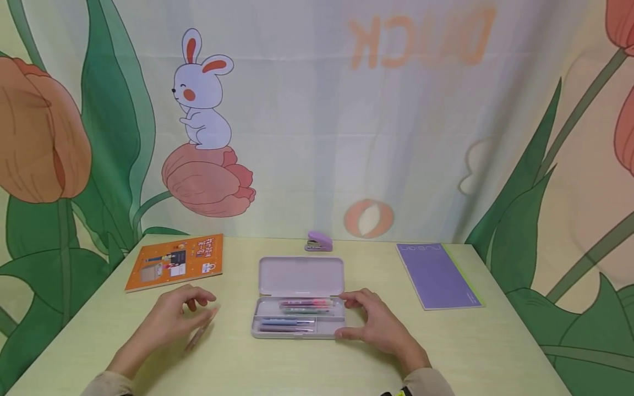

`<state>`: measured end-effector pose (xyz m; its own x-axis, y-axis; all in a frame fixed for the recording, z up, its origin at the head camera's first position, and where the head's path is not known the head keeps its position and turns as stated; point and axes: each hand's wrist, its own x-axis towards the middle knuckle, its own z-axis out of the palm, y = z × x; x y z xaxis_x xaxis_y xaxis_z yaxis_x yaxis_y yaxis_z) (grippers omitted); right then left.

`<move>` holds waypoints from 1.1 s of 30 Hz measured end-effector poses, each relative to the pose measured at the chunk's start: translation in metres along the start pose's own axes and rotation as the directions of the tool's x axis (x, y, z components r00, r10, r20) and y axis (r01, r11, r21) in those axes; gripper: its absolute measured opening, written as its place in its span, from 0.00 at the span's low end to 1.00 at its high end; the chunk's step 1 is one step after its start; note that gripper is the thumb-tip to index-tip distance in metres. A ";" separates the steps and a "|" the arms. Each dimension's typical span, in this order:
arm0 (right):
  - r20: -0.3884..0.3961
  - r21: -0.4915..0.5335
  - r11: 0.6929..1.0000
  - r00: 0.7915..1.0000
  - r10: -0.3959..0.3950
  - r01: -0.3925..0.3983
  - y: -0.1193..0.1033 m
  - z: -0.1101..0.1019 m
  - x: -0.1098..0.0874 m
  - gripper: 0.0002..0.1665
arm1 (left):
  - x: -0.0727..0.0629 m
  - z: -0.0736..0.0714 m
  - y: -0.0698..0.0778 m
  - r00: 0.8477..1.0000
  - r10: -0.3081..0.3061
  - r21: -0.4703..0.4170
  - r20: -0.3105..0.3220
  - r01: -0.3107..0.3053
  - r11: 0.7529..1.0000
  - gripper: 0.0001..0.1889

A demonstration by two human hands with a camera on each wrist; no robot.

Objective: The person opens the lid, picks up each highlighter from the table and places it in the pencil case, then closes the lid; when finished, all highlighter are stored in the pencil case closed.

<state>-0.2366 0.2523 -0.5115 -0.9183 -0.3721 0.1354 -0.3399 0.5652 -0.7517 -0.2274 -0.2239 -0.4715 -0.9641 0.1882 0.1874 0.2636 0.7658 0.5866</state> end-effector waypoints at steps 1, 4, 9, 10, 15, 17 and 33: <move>0.000 0.000 1.000 1.000 -0.003 0.003 0.000 0.000 0.000 0.48 | -0.001 0.000 -0.001 1.000 -0.024 0.010 0.007 0.024 1.000 0.11; 0.001 0.001 1.000 1.000 -0.009 0.009 -0.002 0.000 -0.001 0.48 | -0.003 0.001 -0.005 0.996 -0.078 0.038 0.033 0.076 0.996 0.13; 0.001 0.007 1.000 1.000 -0.003 0.003 -0.003 0.002 -0.001 0.48 | -0.006 0.003 -0.010 0.991 -0.098 0.045 0.092 0.094 0.995 0.18; 0.002 0.008 1.000 1.000 0.001 -0.001 -0.002 0.002 -0.001 0.48 | -0.007 0.004 -0.011 0.990 -0.097 0.042 0.099 0.094 0.995 0.18; 0.004 -0.001 1.000 1.000 0.012 -0.012 -0.002 0.001 0.000 0.49 | -0.007 0.005 -0.013 0.988 -0.099 0.034 0.116 0.096 0.995 0.19; 0.006 -0.009 1.000 1.000 0.010 -0.010 -0.003 0.000 0.000 0.48 | -0.007 0.006 -0.013 0.989 -0.097 0.026 0.115 0.095 0.995 0.18; 0.006 0.001 1.000 1.000 0.016 -0.016 0.000 -0.001 0.000 0.49 | -0.003 0.011 -0.014 0.996 -0.048 -0.010 0.072 0.049 0.999 0.07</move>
<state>-0.2372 0.2532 -0.5106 -0.9224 -0.3672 0.1195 -0.3249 0.5707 -0.7542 -0.2284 -0.2287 -0.4887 -0.9754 0.1953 0.1019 0.2167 0.7677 0.6031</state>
